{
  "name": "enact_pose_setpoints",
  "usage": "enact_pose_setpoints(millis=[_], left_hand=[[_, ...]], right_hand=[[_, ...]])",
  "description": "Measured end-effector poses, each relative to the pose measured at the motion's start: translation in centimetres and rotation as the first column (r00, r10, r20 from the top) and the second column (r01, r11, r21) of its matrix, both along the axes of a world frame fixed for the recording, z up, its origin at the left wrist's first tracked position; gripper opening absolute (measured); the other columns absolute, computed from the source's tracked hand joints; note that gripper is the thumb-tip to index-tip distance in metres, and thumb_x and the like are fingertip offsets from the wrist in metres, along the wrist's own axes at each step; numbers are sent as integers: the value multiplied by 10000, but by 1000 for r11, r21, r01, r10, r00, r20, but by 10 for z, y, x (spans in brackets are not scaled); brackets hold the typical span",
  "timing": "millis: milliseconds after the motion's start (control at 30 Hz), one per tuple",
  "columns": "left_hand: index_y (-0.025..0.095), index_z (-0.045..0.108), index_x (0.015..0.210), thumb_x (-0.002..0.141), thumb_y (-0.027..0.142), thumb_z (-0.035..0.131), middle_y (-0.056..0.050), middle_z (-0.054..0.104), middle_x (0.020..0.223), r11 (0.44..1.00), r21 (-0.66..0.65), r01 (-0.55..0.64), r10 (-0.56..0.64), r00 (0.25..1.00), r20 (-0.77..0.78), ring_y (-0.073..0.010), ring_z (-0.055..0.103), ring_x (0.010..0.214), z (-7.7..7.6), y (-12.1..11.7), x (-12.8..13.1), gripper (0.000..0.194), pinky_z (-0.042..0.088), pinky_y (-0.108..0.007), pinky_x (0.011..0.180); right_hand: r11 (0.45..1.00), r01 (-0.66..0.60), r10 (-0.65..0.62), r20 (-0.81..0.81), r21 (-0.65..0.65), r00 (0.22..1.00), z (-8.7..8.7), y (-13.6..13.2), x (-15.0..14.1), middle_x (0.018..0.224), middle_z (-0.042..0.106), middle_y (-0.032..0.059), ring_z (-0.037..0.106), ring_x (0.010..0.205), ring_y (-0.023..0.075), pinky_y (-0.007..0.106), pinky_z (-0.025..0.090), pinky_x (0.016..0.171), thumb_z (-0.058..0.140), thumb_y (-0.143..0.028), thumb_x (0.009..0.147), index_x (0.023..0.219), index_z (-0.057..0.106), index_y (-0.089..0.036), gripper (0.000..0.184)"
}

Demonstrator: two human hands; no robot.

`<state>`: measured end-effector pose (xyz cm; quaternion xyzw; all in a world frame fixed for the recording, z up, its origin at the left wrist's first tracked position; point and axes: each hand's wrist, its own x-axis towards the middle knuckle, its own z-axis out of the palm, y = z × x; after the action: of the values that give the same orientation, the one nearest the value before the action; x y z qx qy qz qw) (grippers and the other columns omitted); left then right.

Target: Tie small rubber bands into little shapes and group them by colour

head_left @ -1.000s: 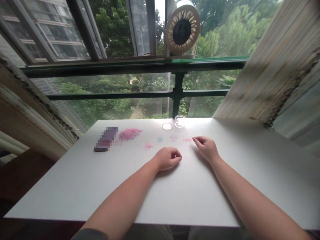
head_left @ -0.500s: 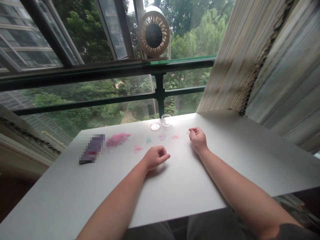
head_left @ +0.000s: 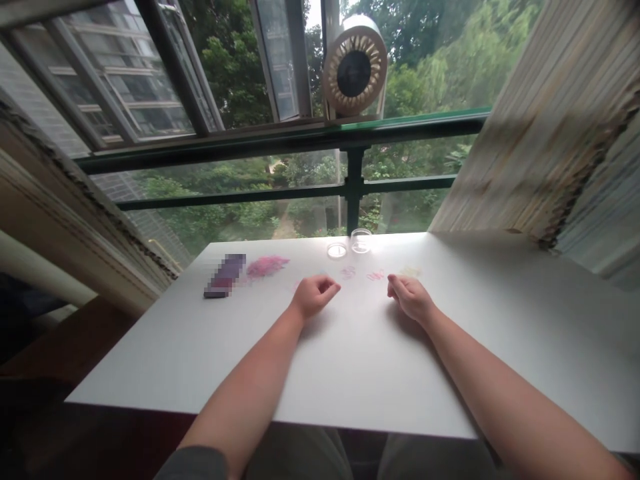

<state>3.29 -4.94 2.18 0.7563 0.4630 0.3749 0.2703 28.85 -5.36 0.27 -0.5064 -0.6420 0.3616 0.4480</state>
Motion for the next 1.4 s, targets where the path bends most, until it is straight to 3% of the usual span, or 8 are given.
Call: enact_pose_setpoints(millis=[167,333,500,700,1000,1200,1400], left_hand=[[151,644,818,817,405,455,-19,662,702,969,65,-238,247,942,-229,-120,584,639,15,22,-57,317,444,-208,602],[141,659,909,809,349,418,-59,700,815,912,71,-405,397,822,-408,-157,614,698,54,62,-140,334,454,-234,610],[180,709,799,695,277,556,-55,714,829,877,92,-472,416,648,-638,-200,622,763,80,87,-191,209,445,-256,659],[239,729,833,621,272,639,-32,722,882,907,48,-417,282,521,-806,-206,633,821,74,88,-190,232,450,-256,740],[265,716,920,681,262,588,-31,703,1003,928,53,-369,225,440,-869,-214,621,920,64,86,-169,271,458,-275,812],[247,717,886,661,260,586,-49,703,989,910,86,-405,270,422,-866,-220,622,909,60,84,-168,261,464,-272,800],[240,722,786,635,261,590,-62,713,915,902,109,-417,319,475,-820,-227,624,853,59,84,-168,201,462,-270,754]], right_hand=[[999,-49,49,48,-1,998,1,1,1,388,332,-50,304,357,85,237,216,401,379,-630,823,564,502,-177,536],[998,-66,66,111,-5,992,2,1,3,421,350,-46,320,394,93,240,245,428,378,-602,830,602,527,-171,511],[998,-59,56,211,7,976,8,-1,2,453,356,-40,355,441,110,249,291,474,377,-591,824,613,555,-167,506],[997,-66,53,289,36,956,15,-2,-1,509,462,-3,435,509,140,262,346,525,375,-584,814,605,572,-167,506],[997,-81,74,300,13,951,15,-3,0,560,517,10,467,555,150,263,368,559,376,-553,827,629,567,-170,471],[996,-83,78,296,6,952,17,-4,-1,580,529,15,471,569,153,262,370,557,389,-538,825,630,561,-172,449],[995,-91,80,284,27,956,15,-4,-1,562,522,17,461,552,153,265,366,534,406,-523,825,614,557,-174,435]])
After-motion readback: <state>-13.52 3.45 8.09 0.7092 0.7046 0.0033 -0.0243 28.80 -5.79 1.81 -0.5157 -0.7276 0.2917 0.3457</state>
